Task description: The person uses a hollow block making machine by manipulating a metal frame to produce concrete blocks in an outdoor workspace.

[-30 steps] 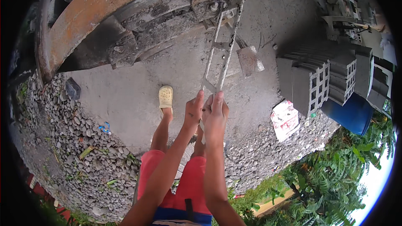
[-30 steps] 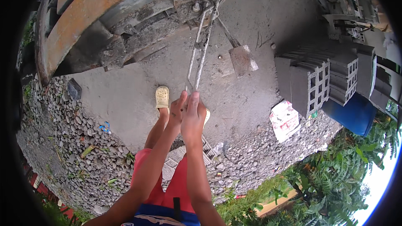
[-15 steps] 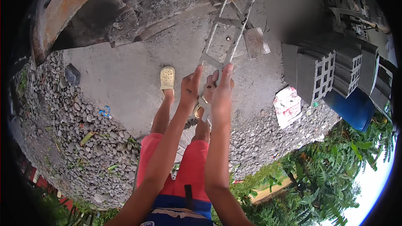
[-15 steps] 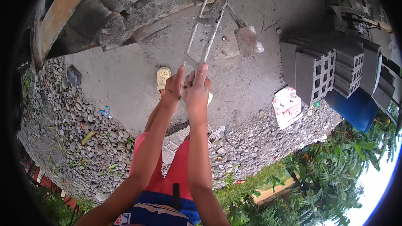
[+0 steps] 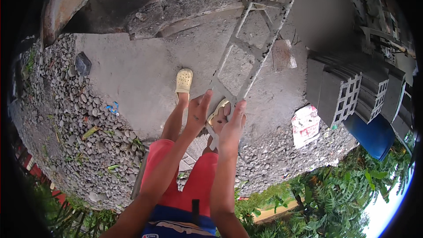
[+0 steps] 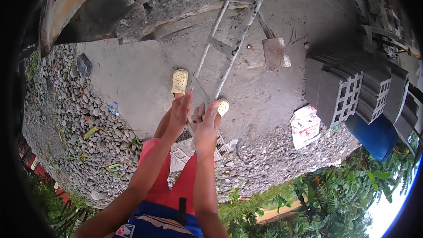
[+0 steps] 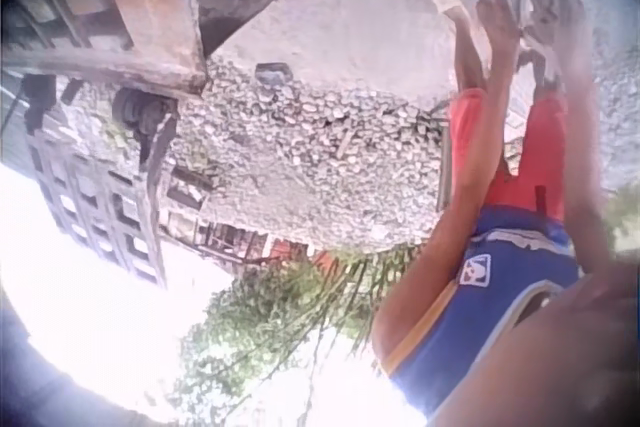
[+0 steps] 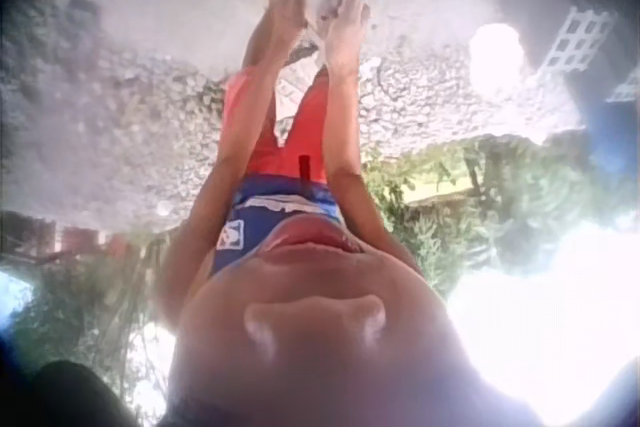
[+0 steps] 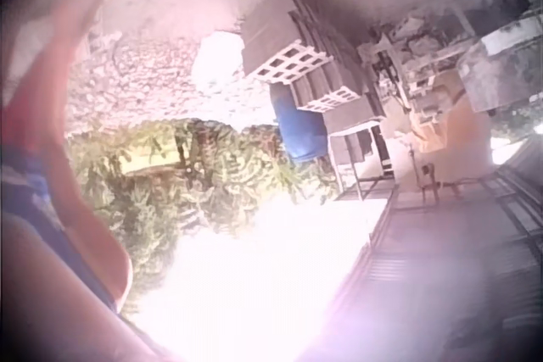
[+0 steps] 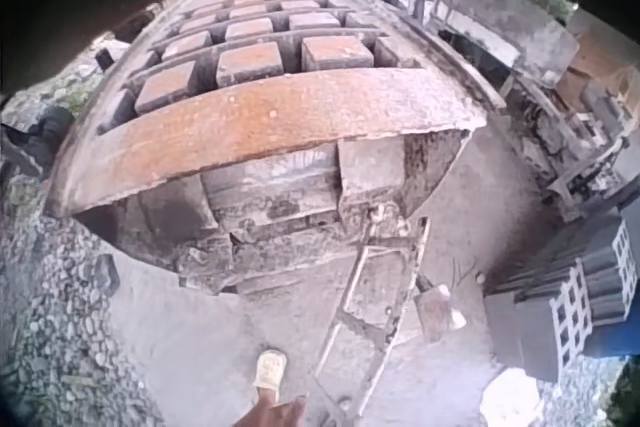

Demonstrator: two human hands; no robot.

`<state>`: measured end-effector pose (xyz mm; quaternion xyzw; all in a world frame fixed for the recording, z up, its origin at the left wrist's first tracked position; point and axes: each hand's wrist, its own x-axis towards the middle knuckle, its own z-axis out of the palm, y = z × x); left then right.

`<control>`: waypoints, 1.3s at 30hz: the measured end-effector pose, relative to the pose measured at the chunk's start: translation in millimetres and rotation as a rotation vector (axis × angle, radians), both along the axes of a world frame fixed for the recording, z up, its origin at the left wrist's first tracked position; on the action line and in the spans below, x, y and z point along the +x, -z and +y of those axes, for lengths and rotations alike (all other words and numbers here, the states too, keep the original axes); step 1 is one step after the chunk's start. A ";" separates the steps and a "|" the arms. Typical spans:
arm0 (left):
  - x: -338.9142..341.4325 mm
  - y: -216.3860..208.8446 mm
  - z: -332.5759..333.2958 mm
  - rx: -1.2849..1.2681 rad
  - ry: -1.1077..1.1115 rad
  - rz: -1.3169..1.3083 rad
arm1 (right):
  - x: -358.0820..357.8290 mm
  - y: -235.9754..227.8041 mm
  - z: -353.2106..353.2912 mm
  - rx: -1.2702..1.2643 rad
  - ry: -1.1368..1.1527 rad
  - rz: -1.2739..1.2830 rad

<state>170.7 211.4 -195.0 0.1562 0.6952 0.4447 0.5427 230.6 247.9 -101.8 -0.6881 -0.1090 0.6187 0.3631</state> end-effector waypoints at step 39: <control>-72.6 -46.9 -77.9 -0.253 -0.333 0.097 | -58.8 27.6 -42.1 -0.208 -0.398 0.243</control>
